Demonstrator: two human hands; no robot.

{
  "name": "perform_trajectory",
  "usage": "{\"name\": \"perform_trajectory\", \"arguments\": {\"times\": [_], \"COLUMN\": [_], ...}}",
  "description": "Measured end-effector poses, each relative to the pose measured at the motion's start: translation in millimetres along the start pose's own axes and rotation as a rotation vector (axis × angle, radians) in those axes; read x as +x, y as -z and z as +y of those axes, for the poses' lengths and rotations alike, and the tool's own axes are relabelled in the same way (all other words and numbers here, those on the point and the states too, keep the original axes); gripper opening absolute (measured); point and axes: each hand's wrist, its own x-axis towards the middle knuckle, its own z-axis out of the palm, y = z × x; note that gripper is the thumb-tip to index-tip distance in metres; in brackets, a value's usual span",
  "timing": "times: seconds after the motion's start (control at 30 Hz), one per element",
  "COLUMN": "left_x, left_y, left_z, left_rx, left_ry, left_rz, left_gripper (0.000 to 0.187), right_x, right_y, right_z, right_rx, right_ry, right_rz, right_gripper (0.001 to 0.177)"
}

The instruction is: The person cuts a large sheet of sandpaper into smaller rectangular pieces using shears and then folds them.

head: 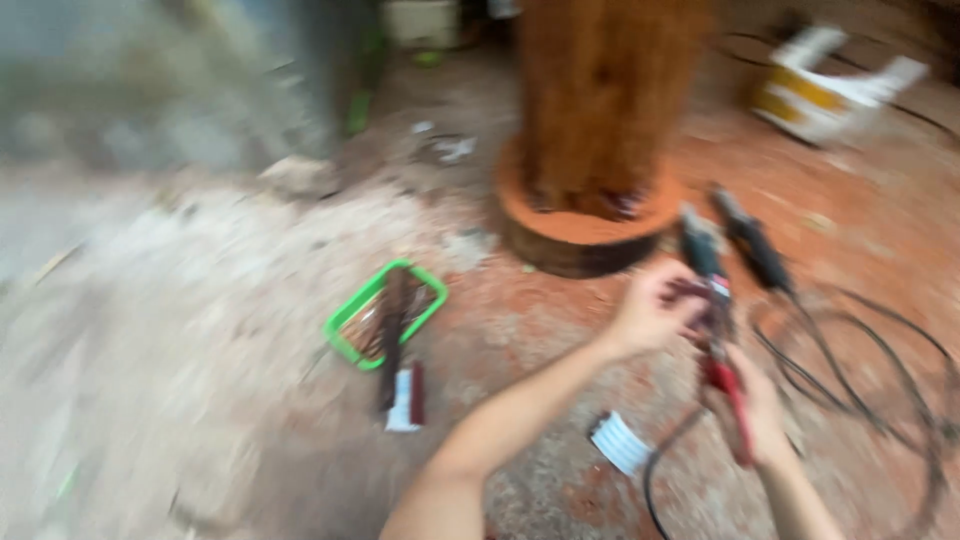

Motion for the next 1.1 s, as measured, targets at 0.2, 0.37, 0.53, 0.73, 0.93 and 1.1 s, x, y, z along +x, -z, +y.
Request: {"name": "perform_trajectory", "arguments": {"times": [0.2,0.37,0.53,0.73,0.93,1.1], "left_x": [18.1,26.4,19.6,44.6,0.1,14.2], "left_y": [-7.3,7.3,10.8,-16.7,10.5,32.9], "left_z": [-41.2,-33.9,-19.1,-160.9,-41.7,9.7], "left_rx": [0.202,0.374,-0.136,-0.032,-0.357,-0.246], "left_ry": [-0.107,0.101,0.307,-0.165,0.325,0.360], "left_rz": [0.028,0.110,-0.075,0.008,-0.073,-0.071], "left_gripper": [0.020,0.024,0.015,0.024,0.029,0.028], "right_x": [15.9,98.9,119.3,45.6,-2.8,-11.7], "right_y": [8.2,25.0,25.5,7.2,-13.7,4.9], "right_z": [115.1,191.6,294.1,132.7,40.9,52.0], "right_rx": [0.222,0.503,0.483,0.398,-0.231,-0.241], "right_ry": [-0.297,-0.748,-0.809,-0.414,0.130,0.035], "right_rz": [0.118,-0.147,-0.127,-0.088,0.097,-0.024], "right_gripper": [0.041,0.029,0.035,0.047,0.067,0.076]}}
